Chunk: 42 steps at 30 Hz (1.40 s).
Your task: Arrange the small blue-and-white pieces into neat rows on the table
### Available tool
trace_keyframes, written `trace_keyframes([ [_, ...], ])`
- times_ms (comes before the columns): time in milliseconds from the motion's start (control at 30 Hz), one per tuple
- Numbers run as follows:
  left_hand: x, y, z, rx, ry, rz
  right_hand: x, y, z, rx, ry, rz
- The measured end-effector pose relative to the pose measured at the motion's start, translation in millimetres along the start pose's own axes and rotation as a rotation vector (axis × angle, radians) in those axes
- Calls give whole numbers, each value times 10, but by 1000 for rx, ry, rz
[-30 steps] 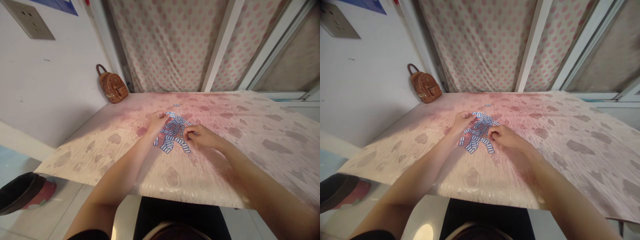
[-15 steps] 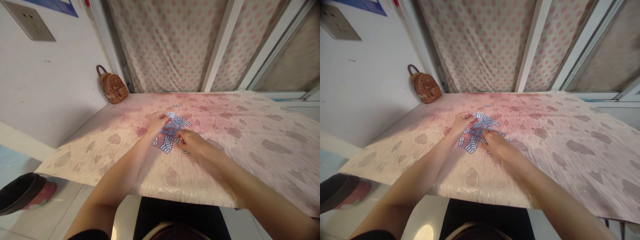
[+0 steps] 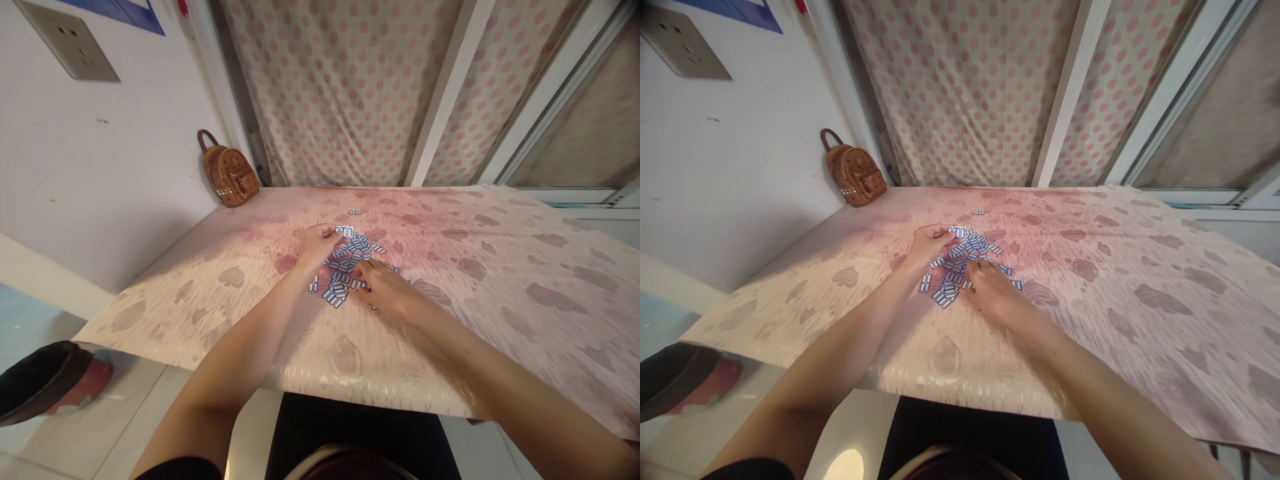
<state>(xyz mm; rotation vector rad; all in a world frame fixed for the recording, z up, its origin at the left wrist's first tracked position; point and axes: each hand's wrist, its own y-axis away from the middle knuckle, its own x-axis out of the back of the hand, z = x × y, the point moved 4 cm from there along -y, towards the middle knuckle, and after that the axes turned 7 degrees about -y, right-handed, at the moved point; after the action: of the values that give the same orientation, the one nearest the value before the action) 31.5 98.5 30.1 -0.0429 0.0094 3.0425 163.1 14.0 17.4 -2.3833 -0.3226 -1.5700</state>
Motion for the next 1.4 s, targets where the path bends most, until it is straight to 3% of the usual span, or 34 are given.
trace_keyframes([
  [233, 3, -3, -5, 0, -5, -12, -8, -28, 130, 110, -163, 83],
  [333, -22, 12, -22, -6, -6, -59, 95, -69, 175, 135, -273, 195],
  [433, -74, 59, -29, -9, -1, -120, 254, -71, 248, 77, -430, 314],
  [533, -139, 127, -23, 8, -3, -164, 366, -28, 320, -40, -535, 335],
  [733, -258, 211, 8, -12, -34, -265, 493, 31, 368, -94, -426, 425],
  [1033, -240, 219, 15, -45, -82, -247, 596, 49, 407, -59, -289, 459],
  [1400, -310, 240, 1, -60, -151, -377, 606, 44, 407, -115, -269, 443],
])
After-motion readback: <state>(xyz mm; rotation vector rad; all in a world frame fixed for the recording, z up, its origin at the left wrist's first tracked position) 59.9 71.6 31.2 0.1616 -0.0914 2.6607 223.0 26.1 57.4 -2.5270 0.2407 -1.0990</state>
